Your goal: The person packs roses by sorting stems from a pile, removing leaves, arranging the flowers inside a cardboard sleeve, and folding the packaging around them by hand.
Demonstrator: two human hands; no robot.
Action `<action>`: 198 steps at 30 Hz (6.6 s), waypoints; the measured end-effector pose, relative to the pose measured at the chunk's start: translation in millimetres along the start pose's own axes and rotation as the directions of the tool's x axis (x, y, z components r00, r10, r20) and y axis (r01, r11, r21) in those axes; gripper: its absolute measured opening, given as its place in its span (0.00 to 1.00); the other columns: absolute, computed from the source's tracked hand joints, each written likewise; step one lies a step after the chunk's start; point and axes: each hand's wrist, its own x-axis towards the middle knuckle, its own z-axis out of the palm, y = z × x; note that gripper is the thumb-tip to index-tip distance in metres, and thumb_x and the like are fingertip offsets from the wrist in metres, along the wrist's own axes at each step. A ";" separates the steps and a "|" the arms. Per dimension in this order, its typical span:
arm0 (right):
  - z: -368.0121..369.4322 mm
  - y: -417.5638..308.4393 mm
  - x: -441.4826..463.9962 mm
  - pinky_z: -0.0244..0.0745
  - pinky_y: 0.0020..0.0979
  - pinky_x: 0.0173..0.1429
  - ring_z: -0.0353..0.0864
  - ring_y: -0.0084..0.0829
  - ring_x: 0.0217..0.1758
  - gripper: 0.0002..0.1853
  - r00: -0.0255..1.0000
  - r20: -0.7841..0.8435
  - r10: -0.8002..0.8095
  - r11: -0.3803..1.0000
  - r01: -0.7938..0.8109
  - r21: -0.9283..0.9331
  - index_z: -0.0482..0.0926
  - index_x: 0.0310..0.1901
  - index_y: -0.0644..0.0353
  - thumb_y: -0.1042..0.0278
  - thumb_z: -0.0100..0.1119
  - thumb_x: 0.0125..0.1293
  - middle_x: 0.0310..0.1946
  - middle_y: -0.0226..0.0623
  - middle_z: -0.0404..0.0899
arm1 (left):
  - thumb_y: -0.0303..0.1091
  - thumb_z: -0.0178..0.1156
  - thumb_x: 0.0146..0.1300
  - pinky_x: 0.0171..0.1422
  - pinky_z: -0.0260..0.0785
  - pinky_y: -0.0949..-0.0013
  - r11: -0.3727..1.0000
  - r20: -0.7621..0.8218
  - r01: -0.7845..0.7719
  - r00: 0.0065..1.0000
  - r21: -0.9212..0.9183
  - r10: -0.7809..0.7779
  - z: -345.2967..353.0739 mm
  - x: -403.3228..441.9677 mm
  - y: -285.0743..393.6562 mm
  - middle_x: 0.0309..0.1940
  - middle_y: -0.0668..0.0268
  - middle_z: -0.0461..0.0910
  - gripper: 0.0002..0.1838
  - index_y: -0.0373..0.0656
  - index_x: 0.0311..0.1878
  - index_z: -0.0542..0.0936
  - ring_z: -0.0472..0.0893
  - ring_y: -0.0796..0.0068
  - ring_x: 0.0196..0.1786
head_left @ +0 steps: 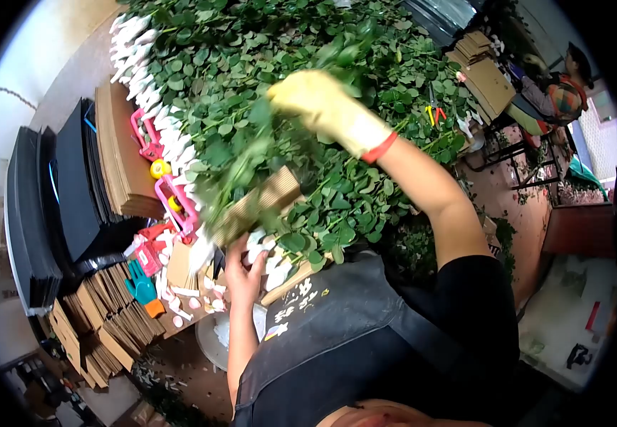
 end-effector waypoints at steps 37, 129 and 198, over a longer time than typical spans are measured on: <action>120.0 -116.3 -101.0 0.83 0.46 0.44 0.90 0.46 0.37 0.15 0.844 0.518 0.140 0.846 0.170 -0.506 0.86 0.47 0.52 0.50 0.61 0.75 0.31 0.45 0.89 | 0.49 0.61 0.77 0.37 0.74 0.48 0.993 -0.338 -0.019 0.939 0.116 0.058 3.9 9.3 18.2 0.25 0.56 0.81 0.17 0.46 0.37 0.79 0.84 0.46 0.33; 95.4 -163.7 -123.0 0.82 0.40 0.47 0.88 0.41 0.37 0.11 0.849 0.526 -0.048 0.920 0.243 -0.307 0.87 0.48 0.53 0.57 0.66 0.73 0.32 0.41 0.87 | 0.34 0.73 0.68 0.47 0.75 0.73 0.844 -0.180 0.281 0.900 -0.456 -0.397 -47.3 -69.8 -49.6 0.38 0.68 0.87 0.08 0.42 0.40 0.83 0.83 0.82 0.41; 119.7 -138.4 -128.3 0.80 0.46 0.35 0.86 0.50 0.29 0.03 0.546 0.815 -0.196 0.895 0.439 -0.079 0.84 0.33 0.57 0.70 0.67 0.60 0.25 0.48 0.83 | 0.42 0.75 0.55 0.86 0.53 0.47 0.999 0.154 -0.044 0.987 -0.008 0.045 -21.6 -34.4 -48.8 0.82 0.42 0.50 0.52 0.61 0.85 0.63 0.49 0.42 0.86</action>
